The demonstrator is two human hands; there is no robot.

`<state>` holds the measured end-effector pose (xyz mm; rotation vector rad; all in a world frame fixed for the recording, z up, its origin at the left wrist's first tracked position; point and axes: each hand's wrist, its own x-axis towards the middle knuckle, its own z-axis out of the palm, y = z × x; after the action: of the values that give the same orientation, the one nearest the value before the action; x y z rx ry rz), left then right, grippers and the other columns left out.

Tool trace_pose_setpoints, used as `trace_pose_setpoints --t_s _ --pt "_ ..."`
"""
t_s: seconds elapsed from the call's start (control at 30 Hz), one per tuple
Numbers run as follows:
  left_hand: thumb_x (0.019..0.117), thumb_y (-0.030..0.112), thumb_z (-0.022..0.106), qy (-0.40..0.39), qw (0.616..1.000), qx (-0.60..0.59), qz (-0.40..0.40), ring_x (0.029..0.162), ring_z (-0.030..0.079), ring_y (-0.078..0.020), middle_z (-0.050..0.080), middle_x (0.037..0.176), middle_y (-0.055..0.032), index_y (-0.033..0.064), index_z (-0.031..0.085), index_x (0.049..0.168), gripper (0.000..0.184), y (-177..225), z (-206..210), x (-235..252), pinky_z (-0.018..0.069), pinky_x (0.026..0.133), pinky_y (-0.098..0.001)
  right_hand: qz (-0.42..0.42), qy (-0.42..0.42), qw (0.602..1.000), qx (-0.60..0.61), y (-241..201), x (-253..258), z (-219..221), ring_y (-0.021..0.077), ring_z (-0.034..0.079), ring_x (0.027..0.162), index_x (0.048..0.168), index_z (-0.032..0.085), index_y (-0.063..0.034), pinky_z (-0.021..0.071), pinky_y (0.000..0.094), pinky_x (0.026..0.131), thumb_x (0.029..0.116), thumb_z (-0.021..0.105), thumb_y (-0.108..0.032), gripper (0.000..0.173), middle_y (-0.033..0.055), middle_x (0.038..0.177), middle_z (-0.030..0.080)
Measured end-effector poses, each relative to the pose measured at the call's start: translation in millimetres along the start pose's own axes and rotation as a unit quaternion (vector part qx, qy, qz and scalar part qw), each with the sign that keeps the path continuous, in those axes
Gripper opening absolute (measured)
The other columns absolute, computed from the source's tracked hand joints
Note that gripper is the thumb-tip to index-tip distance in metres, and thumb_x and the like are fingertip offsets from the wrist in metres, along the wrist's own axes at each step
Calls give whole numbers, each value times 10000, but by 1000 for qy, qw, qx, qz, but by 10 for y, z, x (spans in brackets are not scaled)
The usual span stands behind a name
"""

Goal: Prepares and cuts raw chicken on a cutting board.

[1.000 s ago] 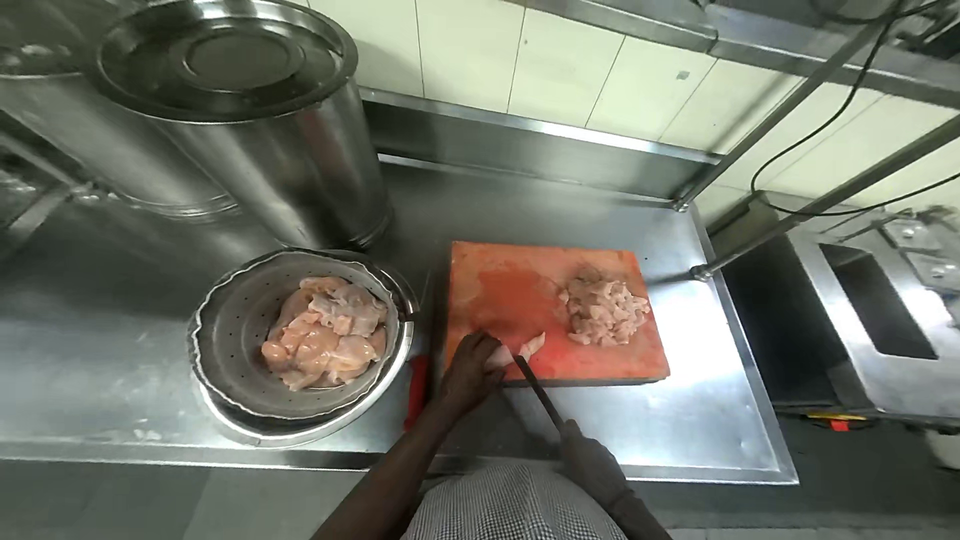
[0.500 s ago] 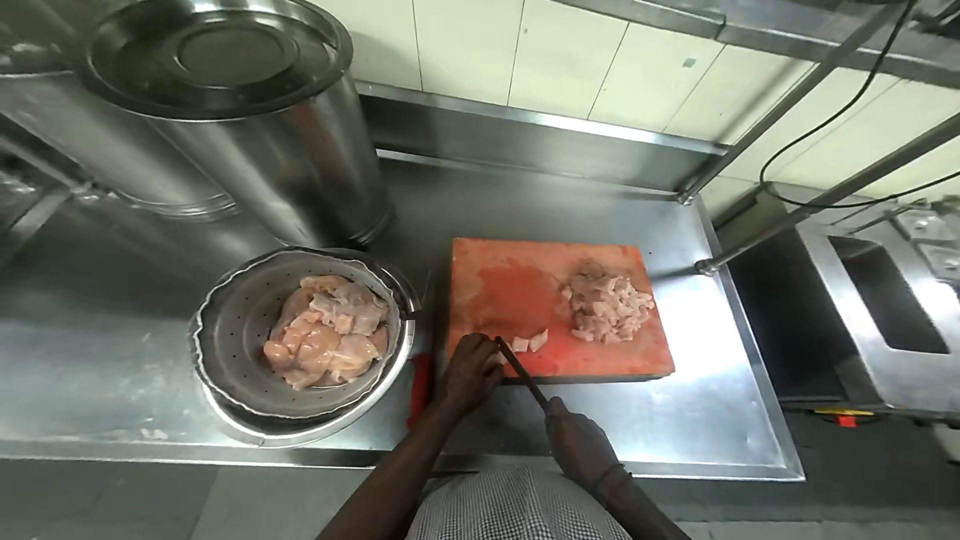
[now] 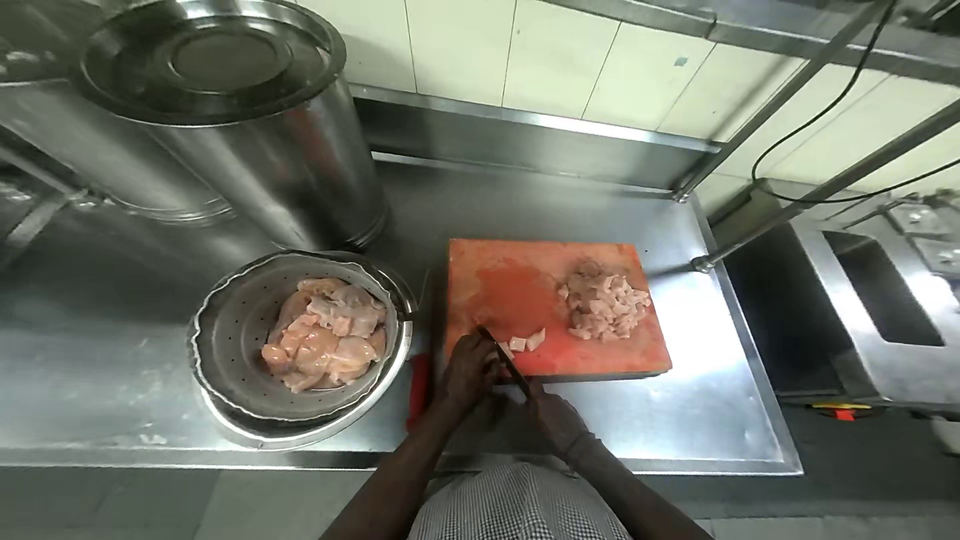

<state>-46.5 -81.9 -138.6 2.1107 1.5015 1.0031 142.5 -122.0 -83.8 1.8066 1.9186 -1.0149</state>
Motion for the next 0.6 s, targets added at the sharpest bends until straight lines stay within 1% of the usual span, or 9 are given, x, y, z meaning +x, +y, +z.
trace_pose_setpoints --t_s 0.13,0.2,0.23,0.3,0.37,0.43,0.5,0.57,0.6 --pt "918 12 687 -12 997 15 -71 1140 651 -393 679 1203 -222 -23 677 1214 298 141 -84 11 532 1010 -514 8 -18 1000 -9 281 -177 73 386 694 1044 1401 470 -87 547 549 896 1102 390 -288 369 206 1080 689" --pt "955 12 645 -24 992 -18 -127 1141 664 -364 672 1247 -209 -17 626 1301 347 205 -173 25 545 997 -519 -4 14 1000 -6 442 -283 90 380 696 1032 1360 509 -79 544 544 897 1099 379 -289 360 197 1064 696" --pt "974 31 636 -31 982 -62 -174 1077 684 -319 681 1223 -181 5 605 1329 357 241 -240 50 570 943 -507 -19 55 998 24 540 -330 116 372 701 993 1338 537 -67 546 537 889 1097 382 -282 359 188 1026 701" --pt "986 58 654 -29 942 -198 -270 911 681 -254 688 1143 -139 63 586 1325 346 321 -385 112 586 781 -455 -46 170 978 114 736 -401 193 338 702 826 1252 601 -31 569 520 788 1074 436 -253 329 157 878 691" --pt "985 38 650 -24 877 -347 -331 862 626 -171 663 1126 -90 95 592 1272 298 445 -505 206 543 737 -358 -48 266 945 187 895 -454 242 284 658 672 1176 627 -10 561 487 661 1049 485 -227 289 119 753 648" --pt "1013 26 599 -42 830 -432 -349 863 639 -137 654 1146 -69 96 601 1265 261 560 -571 349 564 769 -325 -20 305 917 255 1059 -475 269 228 605 562 1174 620 -13 541 446 563 1045 504 -231 279 89 688 607" --pt "1047 41 541 -79 858 -384 -332 967 667 -155 664 1198 -103 51 603 1312 273 536 -515 499 567 881 -343 15 308 900 308 1237 -478 307 210 572 505 1194 602 -24 530 428 514 1052 510 -223 261 82 669 586" --pt "1060 100 541 -136 929 -195 -282 1221 638 -250 645 1353 -154 37 585 1406 354 380 -421 607 502 1071 -449 47 317 891 321 1411 -504 346 214 568 500 1202 601 -35 527 430 512 1057 519 -222 250 82 667 582" --pt "1058 107 540 -159 948 -101 -258 1279 610 -302 621 1395 -177 29 578 1419 371 364 -410 640 470 1109 -495 61 324 887 323 1490 -534 361 215 567 503 1205 601 -36 524 432 516 1057 521 -221 250 83 667 581"
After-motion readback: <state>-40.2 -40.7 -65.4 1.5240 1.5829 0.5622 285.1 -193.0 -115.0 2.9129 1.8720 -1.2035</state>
